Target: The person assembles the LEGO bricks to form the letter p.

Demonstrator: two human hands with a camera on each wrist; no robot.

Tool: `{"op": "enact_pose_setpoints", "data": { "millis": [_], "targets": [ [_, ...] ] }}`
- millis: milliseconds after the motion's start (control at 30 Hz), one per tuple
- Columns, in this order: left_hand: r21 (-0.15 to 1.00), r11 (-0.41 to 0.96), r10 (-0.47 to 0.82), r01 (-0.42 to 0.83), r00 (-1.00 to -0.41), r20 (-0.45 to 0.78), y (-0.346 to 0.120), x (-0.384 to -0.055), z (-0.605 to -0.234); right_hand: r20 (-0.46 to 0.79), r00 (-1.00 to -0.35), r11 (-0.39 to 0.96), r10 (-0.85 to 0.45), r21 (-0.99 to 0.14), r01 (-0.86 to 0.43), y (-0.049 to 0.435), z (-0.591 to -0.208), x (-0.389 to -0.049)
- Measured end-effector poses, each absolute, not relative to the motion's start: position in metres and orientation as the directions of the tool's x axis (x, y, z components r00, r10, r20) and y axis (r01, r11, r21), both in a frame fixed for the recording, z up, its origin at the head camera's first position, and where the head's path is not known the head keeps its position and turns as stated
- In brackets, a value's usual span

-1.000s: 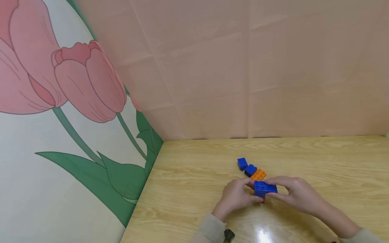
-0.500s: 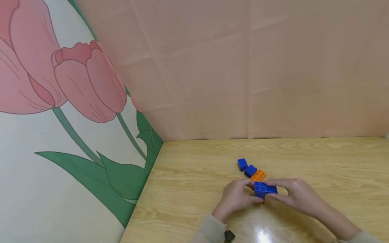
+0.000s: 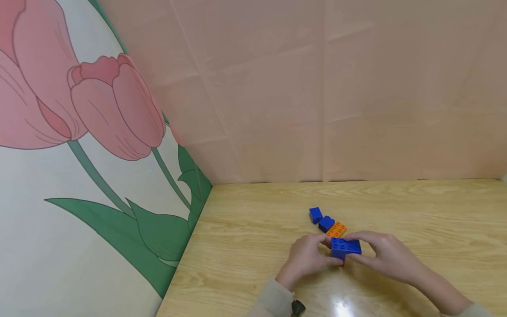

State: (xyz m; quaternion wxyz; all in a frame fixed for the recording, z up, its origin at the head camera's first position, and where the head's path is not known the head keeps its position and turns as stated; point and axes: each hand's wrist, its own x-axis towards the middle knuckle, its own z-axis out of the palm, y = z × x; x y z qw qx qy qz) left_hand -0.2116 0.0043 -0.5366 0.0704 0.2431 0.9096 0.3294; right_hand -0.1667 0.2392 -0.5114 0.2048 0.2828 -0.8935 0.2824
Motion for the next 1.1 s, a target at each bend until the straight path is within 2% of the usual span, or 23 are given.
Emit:
{"op": "enact_pose_setpoints", "data": {
  "millis": [267,367,500,733,1100],
  "targets": [
    [0.617,0.662,0.504,0.426,-0.862,0.055,0.002,-0.209,-0.537,0.374,-0.873,0.575,-0.315,-0.656,-0.489,0.242,-0.507,-0.170],
    [0.612,0.658,0.514,0.439,-0.856,0.062,0.001,-0.207,-0.536,0.335,-0.899,0.556,-0.283,-0.706,-0.438,0.242,-0.504,-0.174],
    [0.610,0.653,0.527,0.449,-0.847,0.060,-0.002,-0.206,-0.535,0.298,-0.920,0.581,-0.254,-0.714,-0.392,0.244,-0.500,-0.183],
    [0.603,0.642,0.549,0.474,-0.833,0.070,-0.004,-0.205,-0.533,0.267,-0.935,0.675,-0.233,-0.648,-0.353,0.249,-0.502,-0.205],
    [0.619,0.626,0.539,0.474,-0.837,0.095,-0.005,-0.205,-0.528,0.166,-0.947,0.680,-0.274,-0.663,-0.313,0.245,-0.512,-0.232]
  ]
}}
